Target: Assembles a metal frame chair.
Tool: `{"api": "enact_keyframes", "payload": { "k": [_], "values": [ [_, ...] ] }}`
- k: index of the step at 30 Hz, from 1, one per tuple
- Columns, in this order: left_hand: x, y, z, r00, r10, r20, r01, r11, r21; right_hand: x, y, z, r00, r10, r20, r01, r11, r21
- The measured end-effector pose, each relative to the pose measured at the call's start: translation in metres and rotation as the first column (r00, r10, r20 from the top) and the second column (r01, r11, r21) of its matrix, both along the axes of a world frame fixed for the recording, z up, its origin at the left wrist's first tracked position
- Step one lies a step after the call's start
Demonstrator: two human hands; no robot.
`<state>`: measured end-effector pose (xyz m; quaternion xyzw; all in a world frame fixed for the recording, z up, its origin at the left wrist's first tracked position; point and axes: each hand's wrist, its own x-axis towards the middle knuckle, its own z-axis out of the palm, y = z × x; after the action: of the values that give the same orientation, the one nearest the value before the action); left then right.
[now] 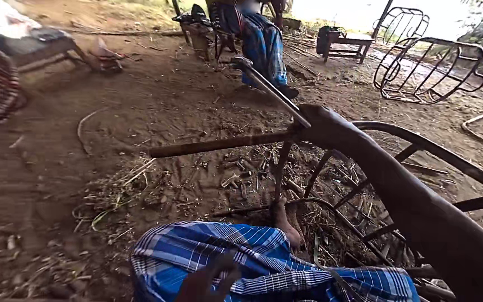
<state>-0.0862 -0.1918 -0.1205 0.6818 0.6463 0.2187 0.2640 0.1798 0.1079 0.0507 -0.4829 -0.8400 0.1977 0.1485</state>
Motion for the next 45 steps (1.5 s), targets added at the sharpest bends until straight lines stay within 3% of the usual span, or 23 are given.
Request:
{"api": "enact_keyframes", "payload": {
  "k": [2,5,7,9,15,21,30,41,45],
  "values": [
    [0.027,0.098,0.013,0.988,-0.009,0.155,-0.016,0.987,0.161,0.002,0.003,-0.001,1.000,0.000,0.010,-0.001,1.000,0.021],
    [0.068,0.222,0.025,0.905,-0.124,0.406,0.016,0.965,0.261,0.008,0.010,-0.003,0.999,-0.018,0.042,0.017,0.999,0.032],
    [0.089,0.269,0.037,0.854,-0.188,0.486,0.020,0.944,0.330,0.010,0.013,-0.001,1.000,-0.007,0.030,0.006,1.000,0.026],
    [0.100,0.286,0.052,0.845,-0.232,0.483,0.028,0.919,0.392,0.012,0.016,0.004,0.999,0.043,0.014,-0.043,0.998,0.036],
    [0.094,0.292,0.049,0.879,-0.212,0.427,-0.005,0.892,0.452,0.008,0.012,0.009,0.997,0.060,0.048,-0.061,0.998,0.007],
    [0.094,0.295,0.045,0.771,-0.213,0.600,-0.063,0.912,0.406,0.008,0.020,0.001,0.998,0.056,0.018,-0.057,0.998,0.018],
    [0.095,0.297,0.041,0.730,-0.227,0.645,-0.100,0.897,0.430,0.005,0.023,-0.003,0.998,0.015,0.055,-0.017,0.999,0.032],
    [0.101,0.297,0.043,0.791,-0.148,0.593,-0.157,0.888,0.432,0.005,0.022,0.000,0.995,-0.014,0.101,0.008,0.998,0.064],
    [0.102,0.301,0.044,0.763,-0.182,0.620,-0.155,0.880,0.449,0.003,0.024,0.004,0.994,-0.039,0.103,0.034,0.998,0.054]
  ]
}}
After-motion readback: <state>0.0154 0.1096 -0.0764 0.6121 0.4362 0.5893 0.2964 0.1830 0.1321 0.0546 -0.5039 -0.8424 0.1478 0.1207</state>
